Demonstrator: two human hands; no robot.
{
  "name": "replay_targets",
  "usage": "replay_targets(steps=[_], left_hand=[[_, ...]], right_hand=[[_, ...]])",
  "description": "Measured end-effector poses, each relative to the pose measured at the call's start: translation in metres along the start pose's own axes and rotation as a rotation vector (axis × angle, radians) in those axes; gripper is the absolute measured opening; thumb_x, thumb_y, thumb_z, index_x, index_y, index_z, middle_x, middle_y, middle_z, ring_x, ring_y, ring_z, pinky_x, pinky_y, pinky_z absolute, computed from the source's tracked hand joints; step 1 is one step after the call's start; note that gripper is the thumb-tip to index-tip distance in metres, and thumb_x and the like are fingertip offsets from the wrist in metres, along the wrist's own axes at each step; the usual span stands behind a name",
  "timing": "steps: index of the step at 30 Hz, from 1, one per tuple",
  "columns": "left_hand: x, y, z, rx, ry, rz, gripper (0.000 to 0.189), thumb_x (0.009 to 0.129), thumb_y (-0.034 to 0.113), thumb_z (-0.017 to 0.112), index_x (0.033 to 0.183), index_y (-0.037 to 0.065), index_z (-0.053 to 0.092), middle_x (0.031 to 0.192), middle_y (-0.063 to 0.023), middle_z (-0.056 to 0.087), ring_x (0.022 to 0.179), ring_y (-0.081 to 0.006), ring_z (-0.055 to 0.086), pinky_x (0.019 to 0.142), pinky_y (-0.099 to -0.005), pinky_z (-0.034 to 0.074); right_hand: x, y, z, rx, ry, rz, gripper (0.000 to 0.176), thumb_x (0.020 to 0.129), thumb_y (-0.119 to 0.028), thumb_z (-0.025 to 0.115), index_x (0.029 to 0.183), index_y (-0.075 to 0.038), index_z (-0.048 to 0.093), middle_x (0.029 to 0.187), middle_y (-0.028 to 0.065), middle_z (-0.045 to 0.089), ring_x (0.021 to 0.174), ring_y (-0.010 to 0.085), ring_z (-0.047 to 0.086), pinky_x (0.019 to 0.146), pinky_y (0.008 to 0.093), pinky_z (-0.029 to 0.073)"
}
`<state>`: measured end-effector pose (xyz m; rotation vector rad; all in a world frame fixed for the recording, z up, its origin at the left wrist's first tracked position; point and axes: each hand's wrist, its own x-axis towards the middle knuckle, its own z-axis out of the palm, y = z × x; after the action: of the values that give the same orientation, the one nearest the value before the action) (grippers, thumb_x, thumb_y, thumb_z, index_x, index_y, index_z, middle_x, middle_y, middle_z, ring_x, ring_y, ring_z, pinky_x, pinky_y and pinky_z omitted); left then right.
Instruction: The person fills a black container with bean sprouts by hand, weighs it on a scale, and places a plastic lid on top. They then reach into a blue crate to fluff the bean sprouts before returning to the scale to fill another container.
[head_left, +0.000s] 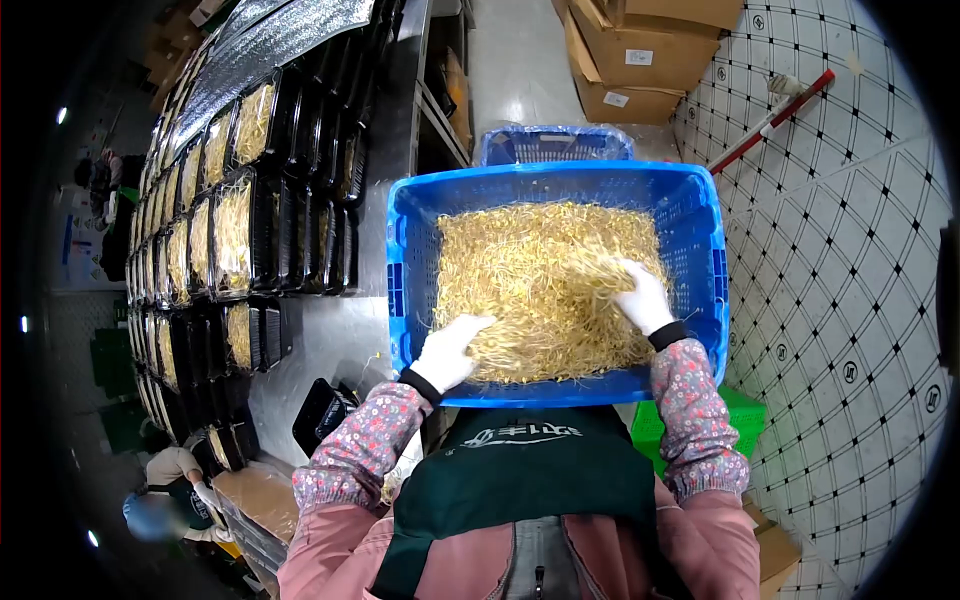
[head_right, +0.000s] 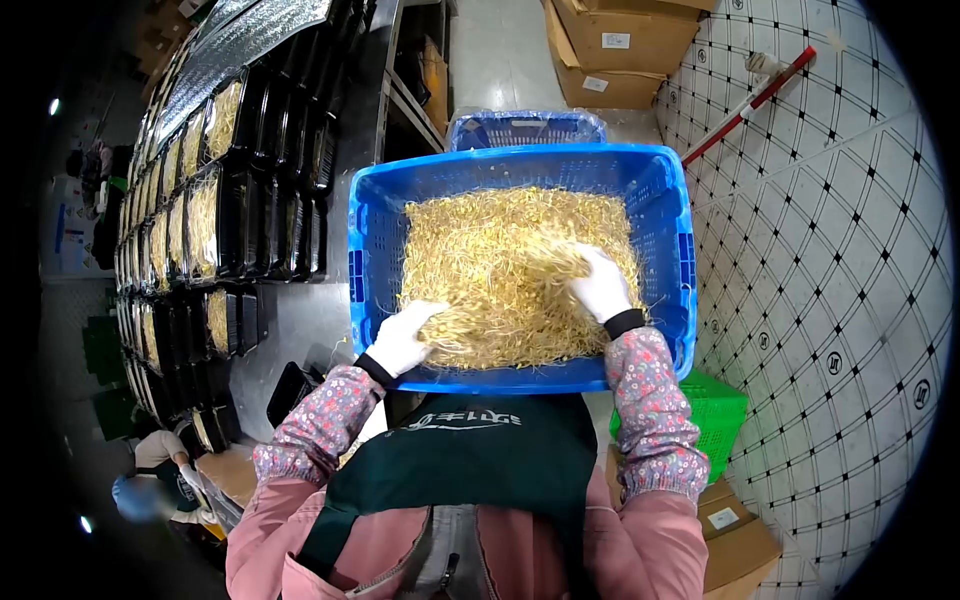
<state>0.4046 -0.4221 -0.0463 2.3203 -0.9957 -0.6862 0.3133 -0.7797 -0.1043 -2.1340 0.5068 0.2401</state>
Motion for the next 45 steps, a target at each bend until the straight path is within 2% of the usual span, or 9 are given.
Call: replay_targets(steps=[8,13,19,22,28,32,35,39,45], left_hand=[[0.01,0.021,0.011,0.194,-0.053,0.045,0.11,0.059,0.014,0.088,0.153,0.014,0.029,0.156,-0.025,0.022,0.14,-0.0442,0.031,0.112,-0.0464,0.036],[0.062,0.031,0.019,0.397,-0.207,0.125,0.124,0.052,0.011,0.089,0.156,0.02,0.022,0.161,-0.0224,0.012,0.145,-0.0469,0.019,0.099,-0.0547,0.045],[0.167,0.0,0.016,0.226,-0.44,-0.01,0.148,0.047,0.02,0.097,0.157,0.019,-0.002,0.159,-0.0251,0.014,0.138,-0.0464,0.033,0.111,-0.0455,0.039],[0.172,0.001,0.026,0.232,-0.328,-0.116,0.1,0.066,0.024,0.086,0.149,0.011,0.032,0.134,-0.0259,0.054,0.121,-0.0409,0.054,0.102,-0.0421,0.046],[0.128,0.004,0.004,0.374,-0.153,0.079,0.049,0.074,0.007,0.067,0.122,0.007,0.056,0.114,-0.0179,0.062,0.105,-0.0358,0.062,0.087,-0.0439,0.051],[0.117,0.018,-0.002,0.417,-0.13,0.324,0.056,0.069,-0.004,0.063,0.122,0.012,0.057,0.107,-0.0105,0.062,0.101,-0.0313,0.06,0.081,-0.0445,0.05],[0.124,0.049,0.025,0.541,-0.047,0.38,0.083,0.069,-0.001,0.069,0.145,0.018,0.041,0.143,-0.0122,0.046,0.122,-0.0339,0.049,0.099,-0.0523,0.041],[0.099,0.039,0.028,0.272,-0.072,0.058,0.104,0.066,0.008,0.079,0.154,0.021,0.026,0.158,-0.0206,0.02,0.145,-0.0466,0.017,0.113,-0.0616,0.023],[0.069,-0.019,0.098,-0.585,0.248,-0.323,0.072,0.094,0.012,0.061,0.154,0.002,0.022,0.159,-0.0188,0.024,0.147,-0.0294,0.024,0.12,-0.0378,0.02]], right_hand=[[-0.013,-0.035,0.027,-0.14,-0.227,-0.18,0.115,0.068,-0.042,0.086,0.156,-0.013,0.018,0.159,0.0293,0.008,0.147,0.0452,0.016,0.118,0.0469,0.024],[-0.045,-0.075,0.067,-0.618,-0.326,-0.22,0.143,0.051,-0.055,0.09,0.158,-0.018,0.003,0.161,0.0251,0.002,0.144,0.0532,0.013,0.102,0.0728,0.032],[0.043,-0.034,0.056,-0.266,-0.264,-0.087,0.119,0.06,-0.025,0.089,0.153,-0.006,0.017,0.144,0.0287,0.038,0.124,0.0441,0.048,0.1,0.0456,0.046],[0.05,-0.011,0.059,-0.277,-0.277,-0.085,0.077,0.076,-0.018,0.071,0.144,-0.004,0.038,0.131,0.0246,0.055,0.114,0.0381,0.058,0.096,0.0439,0.048],[0.034,0.038,-0.001,-0.203,0.062,0.023,0.043,0.081,-0.018,0.062,0.122,-0.005,0.063,0.109,0.0208,0.069,0.102,0.0349,0.065,0.09,0.0429,0.051],[0.032,0.014,-0.034,0.221,0.067,0.075,0.047,0.083,-0.021,0.068,0.126,-0.004,0.061,0.11,0.0185,0.069,0.1,0.0315,0.066,0.091,0.0372,0.051],[0.04,0.0,0.005,0.173,-0.12,0.02,0.061,0.084,-0.03,0.07,0.135,-0.001,0.053,0.126,0.0209,0.062,0.114,0.0344,0.059,0.1,0.0403,0.046],[0.06,0.026,-0.006,0.029,-0.26,-0.002,0.084,0.081,-0.041,0.072,0.144,0.004,0.041,0.146,0.0255,0.044,0.137,0.0353,0.041,0.114,0.0402,0.033],[0.121,0.06,0.011,-0.003,-0.012,0.477,0.112,0.077,-0.079,0.057,0.142,0.011,0.04,0.147,0.0306,0.039,0.139,0.038,0.039,0.115,0.0403,0.032]])
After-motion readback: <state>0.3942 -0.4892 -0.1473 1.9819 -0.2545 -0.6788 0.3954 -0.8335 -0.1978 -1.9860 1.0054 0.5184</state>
